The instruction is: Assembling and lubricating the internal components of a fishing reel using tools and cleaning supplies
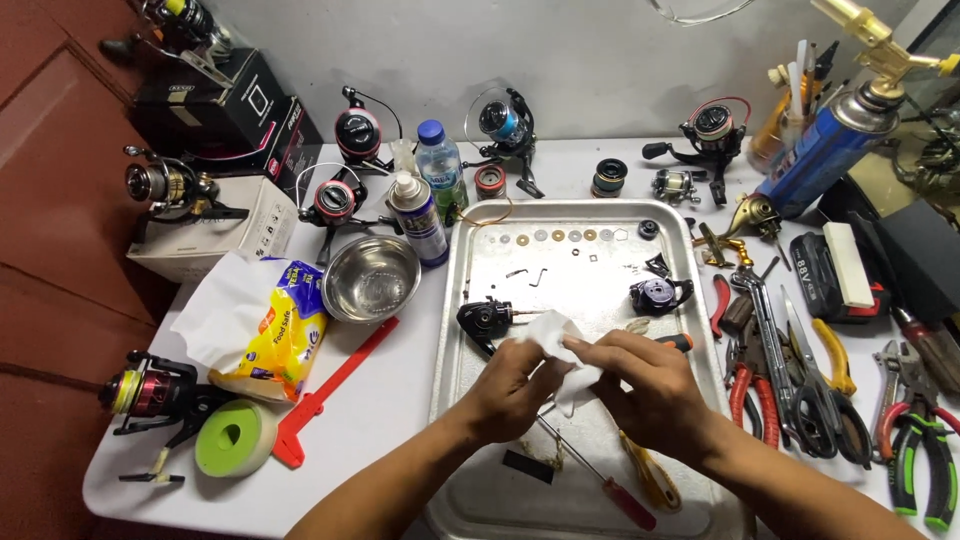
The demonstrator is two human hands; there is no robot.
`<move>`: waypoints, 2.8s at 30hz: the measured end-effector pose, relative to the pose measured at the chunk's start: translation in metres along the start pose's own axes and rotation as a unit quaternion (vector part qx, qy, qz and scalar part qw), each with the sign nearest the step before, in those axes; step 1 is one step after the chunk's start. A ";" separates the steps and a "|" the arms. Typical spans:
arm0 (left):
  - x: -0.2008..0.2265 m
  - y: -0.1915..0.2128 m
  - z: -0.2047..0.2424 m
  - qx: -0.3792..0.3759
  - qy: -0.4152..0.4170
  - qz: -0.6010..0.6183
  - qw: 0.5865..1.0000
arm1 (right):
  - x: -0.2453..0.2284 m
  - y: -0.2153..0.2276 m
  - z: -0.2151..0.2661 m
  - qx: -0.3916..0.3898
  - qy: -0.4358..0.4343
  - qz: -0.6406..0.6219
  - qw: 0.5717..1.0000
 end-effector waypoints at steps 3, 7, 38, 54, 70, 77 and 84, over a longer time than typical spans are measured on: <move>-0.001 -0.002 0.000 0.005 -0.025 -0.014 1.000 | -0.006 0.002 0.003 0.022 0.053 0.062 0.996; -0.015 0.002 -0.003 0.018 0.002 0.003 1.000 | -0.013 0.004 -0.005 0.017 0.052 0.059 0.997; 0.028 0.000 0.004 0.055 -0.181 -0.147 0.971 | 0.018 0.018 0.000 0.024 -0.079 -0.029 0.996; -0.001 0.000 0.009 0.085 -0.209 -0.127 0.966 | 0.005 -0.005 0.003 -0.078 -0.022 -0.014 0.997; 0.002 -0.003 0.000 -0.005 -0.079 -0.047 0.996 | -0.001 0.000 -0.006 -0.039 -0.003 0.007 0.999; -0.013 -0.006 -0.001 -0.007 -0.083 -0.076 0.994 | -0.004 -0.005 -0.008 -0.093 -0.010 -0.060 0.994; -0.018 -0.008 0.003 0.026 -0.095 -0.073 0.992 | 0.019 -0.007 0.006 -0.104 -0.131 -0.089 0.982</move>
Point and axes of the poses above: each hand's wrist, its own z-axis away from the middle knuckle, its own y-axis out of the back of the hand, x = y × z, the point moved 8 cm from there along -z, towards the middle knuckle, and after that the axes turned 7 degrees about y, right-handed, at the moved point
